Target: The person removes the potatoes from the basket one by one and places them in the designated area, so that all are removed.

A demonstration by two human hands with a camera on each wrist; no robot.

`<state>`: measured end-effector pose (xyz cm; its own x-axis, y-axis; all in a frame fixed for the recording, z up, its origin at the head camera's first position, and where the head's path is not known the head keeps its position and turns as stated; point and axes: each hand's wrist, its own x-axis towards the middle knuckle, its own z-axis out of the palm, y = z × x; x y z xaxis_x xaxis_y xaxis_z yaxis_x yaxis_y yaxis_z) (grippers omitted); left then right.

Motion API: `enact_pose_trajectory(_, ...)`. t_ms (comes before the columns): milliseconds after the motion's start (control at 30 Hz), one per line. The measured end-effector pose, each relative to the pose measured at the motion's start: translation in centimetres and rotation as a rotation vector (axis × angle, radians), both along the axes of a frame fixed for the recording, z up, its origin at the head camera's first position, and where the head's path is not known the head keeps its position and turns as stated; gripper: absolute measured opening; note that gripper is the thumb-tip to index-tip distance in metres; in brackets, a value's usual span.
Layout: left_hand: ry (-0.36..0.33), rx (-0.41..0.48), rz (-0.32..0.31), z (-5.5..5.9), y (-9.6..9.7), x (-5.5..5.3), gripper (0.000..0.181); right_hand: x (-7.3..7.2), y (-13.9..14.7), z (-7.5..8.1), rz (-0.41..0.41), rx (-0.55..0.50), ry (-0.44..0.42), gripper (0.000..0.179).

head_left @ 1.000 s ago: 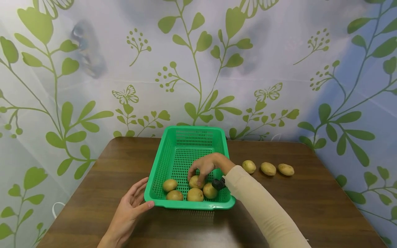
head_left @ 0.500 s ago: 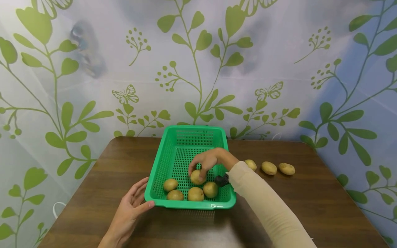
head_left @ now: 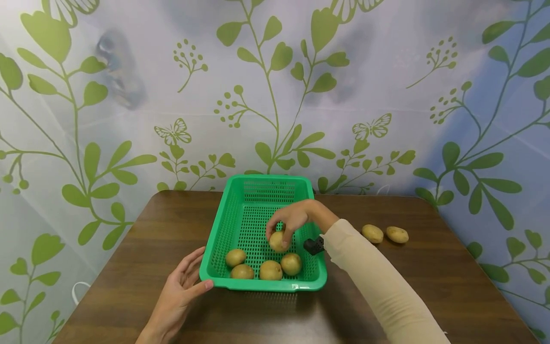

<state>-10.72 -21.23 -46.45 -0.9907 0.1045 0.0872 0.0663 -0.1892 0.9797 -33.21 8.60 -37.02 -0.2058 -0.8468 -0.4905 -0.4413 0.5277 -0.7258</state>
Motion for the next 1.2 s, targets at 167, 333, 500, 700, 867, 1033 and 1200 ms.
enact_pose_trajectory(167, 0.003, 0.005, -0.001, 0.1, 0.0, 0.0, 0.074, 0.1, 0.7, 0.9, -0.032, 0.013, -0.006, 0.038)
enact_pose_trajectory(333, 0.001, 0.005, -0.001, 0.1, 0.1, 0.1, 0.074, 0.1, 1.4, 1.5, -0.037, 0.019, -0.006, 0.038)
enact_pose_trajectory(500, 0.004, 0.000, -0.009, 0.0, 0.1, 0.1, 0.074, -0.1, 2.3, 2.1, -0.005, -0.004, 0.008, 0.038)
enact_pose_trajectory(700, 0.007, -0.007, -0.001, 0.1, 0.1, 0.1, 0.073, -0.2, 3.4, 3.1, -0.020, -0.011, 0.021, 0.042)
enact_pose_trajectory(867, 0.003, -0.004, 0.001, 0.3, 0.1, 0.0, 0.074, -0.1, 4.5, 4.1, -0.091, -0.009, -0.004, 0.042)
enact_pose_trajectory(1033, -0.008, 0.001, 0.000, 0.3, 0.1, 0.1, 0.074, -0.1, 5.5, 4.9, -0.108, -0.014, -0.011, 0.042)
enact_pose_trajectory(1200, -0.014, -0.002, -0.002, 0.3, 0.0, 0.2, 0.073, -0.2, 6.2, 5.4, -0.082, -0.022, -0.001, 0.043)
